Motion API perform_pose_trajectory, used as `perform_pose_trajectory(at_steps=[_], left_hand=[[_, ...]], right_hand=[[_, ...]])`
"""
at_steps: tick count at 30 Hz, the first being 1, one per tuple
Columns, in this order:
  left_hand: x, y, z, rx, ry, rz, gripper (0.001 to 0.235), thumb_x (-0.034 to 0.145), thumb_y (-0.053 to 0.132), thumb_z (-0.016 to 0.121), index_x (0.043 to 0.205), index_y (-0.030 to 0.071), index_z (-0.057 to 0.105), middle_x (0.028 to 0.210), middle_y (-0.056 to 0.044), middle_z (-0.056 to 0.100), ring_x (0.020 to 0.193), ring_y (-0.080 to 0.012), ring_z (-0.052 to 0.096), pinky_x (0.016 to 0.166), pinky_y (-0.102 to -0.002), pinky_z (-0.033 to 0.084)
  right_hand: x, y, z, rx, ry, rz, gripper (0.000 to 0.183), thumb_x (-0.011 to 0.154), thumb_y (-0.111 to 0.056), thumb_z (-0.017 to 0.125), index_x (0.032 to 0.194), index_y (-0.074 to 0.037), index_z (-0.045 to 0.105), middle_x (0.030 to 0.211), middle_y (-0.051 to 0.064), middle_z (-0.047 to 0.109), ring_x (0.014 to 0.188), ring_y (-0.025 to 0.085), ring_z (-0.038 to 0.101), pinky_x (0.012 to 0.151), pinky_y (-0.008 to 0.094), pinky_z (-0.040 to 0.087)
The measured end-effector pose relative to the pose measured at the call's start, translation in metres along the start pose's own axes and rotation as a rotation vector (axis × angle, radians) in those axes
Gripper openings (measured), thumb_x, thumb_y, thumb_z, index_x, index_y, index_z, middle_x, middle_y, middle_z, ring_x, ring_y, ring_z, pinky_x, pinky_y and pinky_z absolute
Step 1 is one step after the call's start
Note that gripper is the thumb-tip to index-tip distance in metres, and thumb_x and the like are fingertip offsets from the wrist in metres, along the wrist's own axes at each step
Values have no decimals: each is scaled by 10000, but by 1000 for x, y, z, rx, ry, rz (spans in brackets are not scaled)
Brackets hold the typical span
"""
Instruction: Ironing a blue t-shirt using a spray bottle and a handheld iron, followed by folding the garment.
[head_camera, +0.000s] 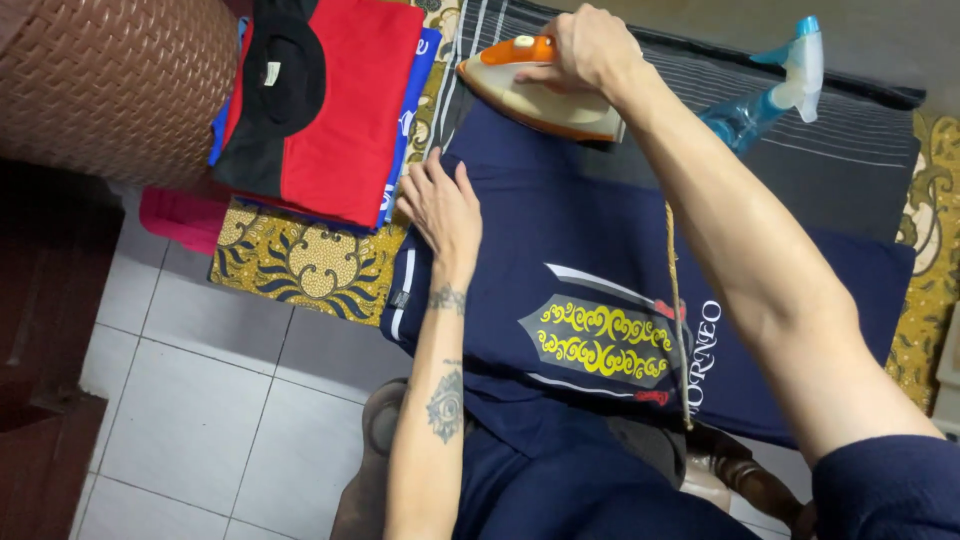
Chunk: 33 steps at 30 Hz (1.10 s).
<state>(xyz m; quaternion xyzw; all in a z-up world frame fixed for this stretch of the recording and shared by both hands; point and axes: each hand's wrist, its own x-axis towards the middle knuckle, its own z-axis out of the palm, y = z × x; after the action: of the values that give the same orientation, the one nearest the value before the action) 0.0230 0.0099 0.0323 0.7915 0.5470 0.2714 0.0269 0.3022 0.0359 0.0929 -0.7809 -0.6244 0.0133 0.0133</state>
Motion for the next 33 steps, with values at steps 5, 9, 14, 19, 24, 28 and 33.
perform_pose_trajectory(at_steps=[5, 9, 14, 19, 24, 28, 33], left_hand=[[14, -12, 15, -67, -72, -86, 266, 966, 454, 624, 939, 196, 683, 987, -92, 680, 997, -348, 586, 816, -523, 405], [14, -17, 11, -316, -125, -144, 276, 989, 390, 590, 850, 152, 583, 938, -118, 722, 1025, -391, 644, 870, -557, 425], [8, -24, 10, -470, -161, -93, 190, 1030, 299, 566, 1032, 146, 454, 768, -69, 710, 824, -401, 683, 781, -512, 417], [3, -17, 2, -481, -30, -27, 134, 1013, 216, 610, 1049, 141, 506, 910, -64, 679, 876, -322, 668, 759, -450, 408], [1, -21, -1, -554, -11, -2, 92, 1014, 192, 586, 1045, 145, 514, 860, -34, 617, 810, -307, 639, 740, -434, 406], [0, -26, 4, -519, -25, 18, 102, 993, 153, 593, 1060, 151, 516, 863, -55, 620, 810, -340, 617, 787, -440, 419], [4, -24, 9, -502, -56, -26, 128, 949, 118, 605, 1058, 157, 550, 880, -29, 592, 867, -303, 633, 789, -452, 439]], right_hand=[[-6, 6, -13, 103, -105, -49, 742, 875, -839, 725, 1034, -114, 753, 749, 215, 727, 743, 467, 710, 670, 554, 545], [-23, -5, -34, 92, -260, -164, 699, 836, -871, 648, 912, -179, 725, 789, 192, 744, 832, 450, 720, 725, 555, 542], [-29, -37, -31, 31, -293, -166, 686, 857, -829, 673, 998, -160, 727, 754, 179, 718, 752, 431, 708, 658, 546, 547], [-16, -34, -8, -8, -75, -156, 695, 867, -867, 673, 1048, -202, 763, 769, 205, 741, 766, 462, 737, 659, 547, 574], [4, -25, 10, 22, 38, -89, 793, 870, -865, 731, 1155, -127, 787, 781, 186, 760, 742, 419, 747, 661, 542, 592], [-2, -10, 0, 63, -8, -71, 744, 897, -839, 748, 1024, -107, 780, 783, 216, 749, 730, 444, 740, 624, 555, 589], [-17, 19, -5, 36, -82, 81, 670, 858, -830, 755, 1063, -194, 806, 822, 177, 765, 825, 432, 735, 679, 531, 570]])
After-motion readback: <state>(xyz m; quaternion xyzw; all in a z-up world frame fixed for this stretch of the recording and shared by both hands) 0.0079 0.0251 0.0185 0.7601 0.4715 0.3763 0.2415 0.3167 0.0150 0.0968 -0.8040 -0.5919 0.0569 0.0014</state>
